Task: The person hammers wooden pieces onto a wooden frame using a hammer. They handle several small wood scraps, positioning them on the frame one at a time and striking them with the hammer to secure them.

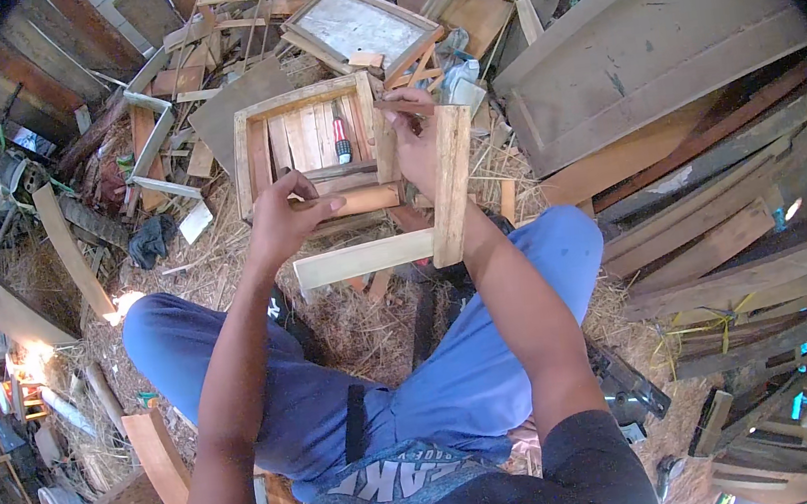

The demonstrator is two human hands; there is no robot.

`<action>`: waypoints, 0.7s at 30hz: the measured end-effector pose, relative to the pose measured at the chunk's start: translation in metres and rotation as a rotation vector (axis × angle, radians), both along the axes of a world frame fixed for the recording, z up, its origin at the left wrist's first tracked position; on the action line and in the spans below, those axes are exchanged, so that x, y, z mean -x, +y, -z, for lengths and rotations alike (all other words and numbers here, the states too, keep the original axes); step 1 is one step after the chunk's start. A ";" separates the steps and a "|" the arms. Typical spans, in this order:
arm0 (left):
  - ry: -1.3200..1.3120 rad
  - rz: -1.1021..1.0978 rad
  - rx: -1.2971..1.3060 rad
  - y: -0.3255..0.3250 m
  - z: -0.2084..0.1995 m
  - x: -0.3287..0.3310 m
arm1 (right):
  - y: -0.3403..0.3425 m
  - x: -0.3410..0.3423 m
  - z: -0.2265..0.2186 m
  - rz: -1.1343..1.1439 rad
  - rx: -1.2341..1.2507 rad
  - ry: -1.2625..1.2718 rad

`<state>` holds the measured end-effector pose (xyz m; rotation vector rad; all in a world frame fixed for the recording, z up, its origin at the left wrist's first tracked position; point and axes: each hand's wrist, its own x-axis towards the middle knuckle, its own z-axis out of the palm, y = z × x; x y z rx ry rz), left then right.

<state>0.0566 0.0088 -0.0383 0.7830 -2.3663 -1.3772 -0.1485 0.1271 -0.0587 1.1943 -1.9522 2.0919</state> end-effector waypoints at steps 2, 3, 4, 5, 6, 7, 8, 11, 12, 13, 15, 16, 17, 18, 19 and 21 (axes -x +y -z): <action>-0.058 0.057 0.210 0.005 -0.009 0.001 | 0.002 -0.002 -0.004 -0.028 -0.034 -0.056; -0.060 0.055 0.210 0.007 -0.008 0.000 | 0.004 -0.005 -0.007 -0.030 -0.033 -0.058; -0.071 0.078 0.212 0.009 -0.007 -0.001 | 0.006 -0.008 -0.012 -0.049 -0.065 -0.029; -0.083 0.100 0.214 0.010 -0.006 -0.002 | 0.007 -0.010 -0.013 -0.069 -0.096 -0.001; -0.083 0.099 0.214 0.011 -0.007 -0.002 | 0.008 -0.008 -0.013 -0.070 -0.096 -0.001; -0.091 0.142 0.206 0.012 -0.007 -0.002 | 0.009 -0.006 -0.011 -0.094 -0.101 0.061; -0.098 0.185 0.197 0.012 -0.008 -0.001 | 0.009 -0.004 -0.009 -0.117 -0.106 0.124; -0.188 0.303 0.200 0.007 -0.005 0.003 | 0.010 0.001 -0.005 -0.177 -0.009 0.108; -0.192 0.297 0.200 0.007 -0.004 0.001 | 0.009 -0.002 -0.006 -0.183 -0.007 0.105; -0.178 0.290 0.212 0.007 -0.002 -0.001 | 0.011 -0.005 -0.008 -0.236 -0.015 0.023; -0.162 0.284 0.223 0.008 0.000 -0.002 | 0.011 -0.006 -0.006 -0.287 -0.023 -0.056; -0.147 0.264 0.220 0.010 0.000 0.000 | 0.010 -0.004 -0.003 -0.325 0.007 -0.146; -0.132 0.244 0.217 0.010 0.001 0.001 | 0.010 -0.002 0.000 -0.364 0.037 -0.236; -0.133 0.243 0.217 0.009 0.003 0.000 | 0.011 -0.003 0.001 -0.365 0.038 -0.237; -0.131 0.246 0.210 0.005 0.006 -0.001 | 0.011 -0.004 0.003 -0.345 -0.040 -0.229; -0.166 0.248 0.167 0.001 0.007 -0.002 | 0.010 -0.007 0.004 -0.327 -0.115 -0.222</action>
